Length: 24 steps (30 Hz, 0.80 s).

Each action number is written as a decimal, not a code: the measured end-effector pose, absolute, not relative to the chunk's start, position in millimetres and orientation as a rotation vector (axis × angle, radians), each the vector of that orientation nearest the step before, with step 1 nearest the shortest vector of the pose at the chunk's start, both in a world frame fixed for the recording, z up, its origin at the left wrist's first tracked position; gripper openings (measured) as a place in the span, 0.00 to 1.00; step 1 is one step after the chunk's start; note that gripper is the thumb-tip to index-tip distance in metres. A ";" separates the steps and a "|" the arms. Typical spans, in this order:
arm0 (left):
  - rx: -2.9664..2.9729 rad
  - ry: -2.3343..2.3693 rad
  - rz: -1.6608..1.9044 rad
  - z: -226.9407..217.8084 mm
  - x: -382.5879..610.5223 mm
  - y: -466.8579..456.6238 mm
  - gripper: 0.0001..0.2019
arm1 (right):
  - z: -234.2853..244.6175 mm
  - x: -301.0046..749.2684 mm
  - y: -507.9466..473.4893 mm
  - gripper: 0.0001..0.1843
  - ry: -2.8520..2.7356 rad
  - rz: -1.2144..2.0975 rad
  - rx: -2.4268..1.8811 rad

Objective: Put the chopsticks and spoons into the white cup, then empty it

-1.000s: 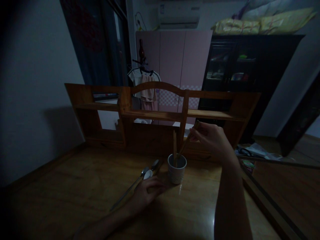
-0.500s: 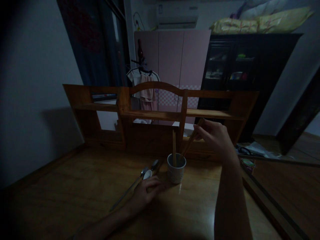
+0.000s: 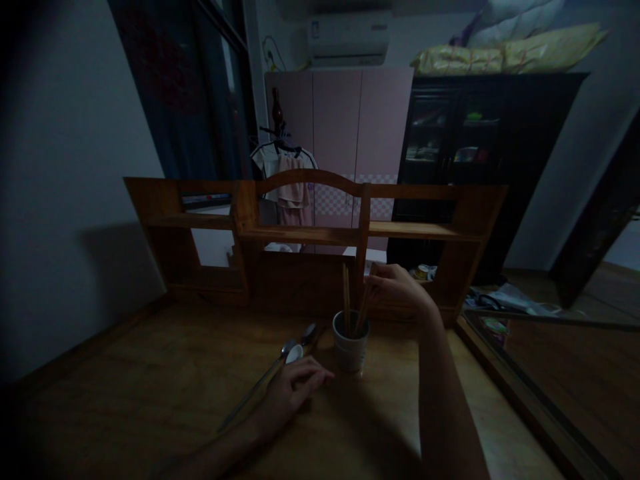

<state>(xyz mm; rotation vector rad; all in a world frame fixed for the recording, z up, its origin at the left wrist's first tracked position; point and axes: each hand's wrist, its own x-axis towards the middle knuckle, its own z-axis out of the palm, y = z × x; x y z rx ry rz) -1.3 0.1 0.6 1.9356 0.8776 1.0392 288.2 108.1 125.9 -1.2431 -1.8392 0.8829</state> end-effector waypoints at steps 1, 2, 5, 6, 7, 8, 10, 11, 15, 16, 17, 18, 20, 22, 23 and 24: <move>1.934 0.876 1.039 0.3 -1.2 0.4 0.15 | 124.7 286.6 109.0 0.18 -1.847 0.896 -1.230; 1.932 0.873 1.041 0.0 -1.1 0.6 0.15 | 123.8 285.1 109.6 0.18 -1.852 0.904 -1.217; 1.926 0.855 1.045 -0.5 -0.8 1.0 0.14 | 121.9 281.4 111.0 0.18 -1.865 0.928 -1.186; 1.924 0.848 1.050 -0.5 -0.8 0.9 0.14 | 121.2 280.5 111.4 0.18 -1.869 0.935 -1.177; 1.923 0.842 1.053 -0.4 -0.8 0.8 0.14 | 120.3 279.8 111.8 0.18 -1.873 0.942 -1.169; 1.924 0.836 1.055 -0.3 -0.8 0.7 0.14 | 119.2 279.2 112.1 0.18 -1.877 0.950 -1.162; 1.928 0.829 1.054 -0.1 -0.9 0.2 0.13 | 117.0 278.5 112.8 0.18 -1.883 0.968 -1.156; 1.929 0.829 1.050 0.0 -0.9 0.0 0.13 | 115.9 278.5 113.1 0.18 -1.885 0.978 -1.157; 1.920 0.843 1.036 0.0 -0.6 -0.6 0.13 | 112.9 281.6 114.9 0.19 -1.881 1.008 -1.175; 1.916 0.845 1.034 0.0 -0.5 -0.7 0.13 | 112.4 283.2 115.5 0.19 -1.878 1.011 -1.184; 1.913 0.847 1.034 0.0 -0.5 -0.8 0.13 | 112.1 284.8 116.0 0.19 -1.876 1.013 -1.193; 1.912 0.849 1.034 0.1 -0.5 -0.9 0.14 | 112.0 286.4 116.4 0.19 -1.874 1.016 -1.203; 1.912 0.847 1.034 0.5 -0.7 -1.1 0.14 | 112.6 289.2 116.1 0.18 -1.870 1.023 -1.221; 1.912 0.840 1.038 0.7 -1.0 -1.2 0.14 | 114.6 291.2 113.9 0.18 -1.865 1.031 -1.237; 1.912 0.838 1.038 0.7 -1.2 -1.1 0.14 | 116.1 292.0 111.9 0.18 -1.862 1.033 -1.244; 1.912 0.837 1.038 0.6 -1.2 -1.0 0.14 | 118.0 292.7 109.6 0.17 -1.858 1.032 -1.248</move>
